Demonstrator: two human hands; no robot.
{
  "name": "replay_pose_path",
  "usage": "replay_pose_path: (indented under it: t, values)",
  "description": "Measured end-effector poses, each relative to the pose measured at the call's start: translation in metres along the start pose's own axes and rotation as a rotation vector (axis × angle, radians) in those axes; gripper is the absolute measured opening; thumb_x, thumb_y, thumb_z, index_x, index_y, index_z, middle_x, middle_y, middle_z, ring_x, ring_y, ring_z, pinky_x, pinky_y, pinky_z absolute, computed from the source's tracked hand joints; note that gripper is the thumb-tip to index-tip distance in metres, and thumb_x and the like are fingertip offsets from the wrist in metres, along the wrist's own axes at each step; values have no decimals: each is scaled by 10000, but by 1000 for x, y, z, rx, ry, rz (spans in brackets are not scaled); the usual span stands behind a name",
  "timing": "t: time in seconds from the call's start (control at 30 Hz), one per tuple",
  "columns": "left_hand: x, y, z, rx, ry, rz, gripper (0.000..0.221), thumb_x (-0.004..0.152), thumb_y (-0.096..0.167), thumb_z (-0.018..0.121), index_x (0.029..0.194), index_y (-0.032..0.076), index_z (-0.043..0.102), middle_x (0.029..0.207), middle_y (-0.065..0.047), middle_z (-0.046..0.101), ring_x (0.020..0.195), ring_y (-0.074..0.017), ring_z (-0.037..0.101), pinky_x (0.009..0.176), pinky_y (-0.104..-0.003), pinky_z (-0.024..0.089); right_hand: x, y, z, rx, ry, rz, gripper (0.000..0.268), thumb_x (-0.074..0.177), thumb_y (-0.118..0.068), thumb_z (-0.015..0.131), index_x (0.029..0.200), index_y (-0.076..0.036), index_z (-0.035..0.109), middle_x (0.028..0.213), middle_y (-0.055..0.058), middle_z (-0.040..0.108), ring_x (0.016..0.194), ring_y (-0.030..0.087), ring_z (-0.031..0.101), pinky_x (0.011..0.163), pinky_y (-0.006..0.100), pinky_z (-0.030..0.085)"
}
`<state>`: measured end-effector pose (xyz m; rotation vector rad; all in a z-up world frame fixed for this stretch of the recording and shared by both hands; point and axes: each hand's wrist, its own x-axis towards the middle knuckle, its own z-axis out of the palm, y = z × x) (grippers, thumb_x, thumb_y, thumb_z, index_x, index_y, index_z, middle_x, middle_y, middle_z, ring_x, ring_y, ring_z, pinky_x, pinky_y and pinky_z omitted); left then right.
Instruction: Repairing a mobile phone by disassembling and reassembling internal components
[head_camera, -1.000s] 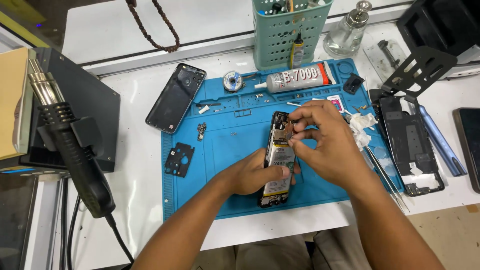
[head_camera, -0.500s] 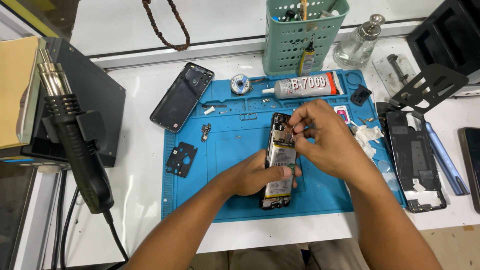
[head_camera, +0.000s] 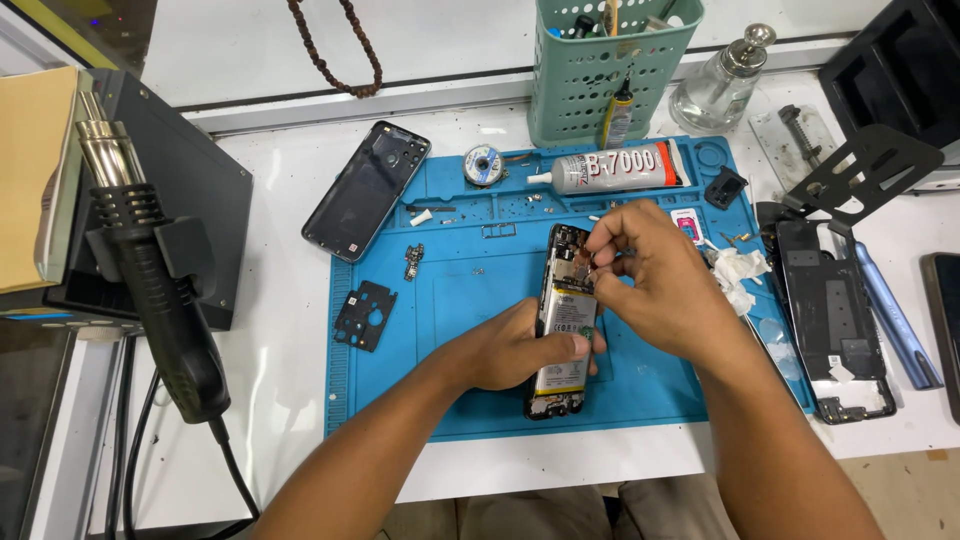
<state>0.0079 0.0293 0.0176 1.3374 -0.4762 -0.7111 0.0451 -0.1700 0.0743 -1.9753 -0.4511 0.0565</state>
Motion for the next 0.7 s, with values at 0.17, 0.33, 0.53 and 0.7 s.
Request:
replay_pose_path:
  t: [0.17,0.33,0.53,0.7]
  values:
    - [2,-5,-4,-9,-40,44,561,970,361,600,1309,-86,586,1103,-265,717,986,-333,715,940,-519,591,0,-1,0,-1,0,10,290,759,200,592,1019,71,599,958,166,487,891,285,645,748,451,645]
    - [4,-7,-4,6,-47,45,540,981,322,577,1296,-116,568,1104,-306,704,969,-378,719,956,-545,580,1,4,2,11,-1,9,286,758,200,590,1011,67,591,943,162,483,873,280,642,733,442,641]
    - [8,-12,-5,-42,10,118,403,940,229,586,1188,-79,659,1021,-222,738,909,-291,714,891,-489,601,5,20,9,91,50,-59,272,748,208,591,972,55,601,923,129,494,852,229,628,736,368,610]
    - [9,-14,-6,-28,35,203,343,936,193,591,1148,-57,692,1004,-214,745,877,-253,700,872,-477,600,6,19,20,7,153,-229,223,748,216,617,902,54,619,938,148,532,838,236,626,715,344,587]
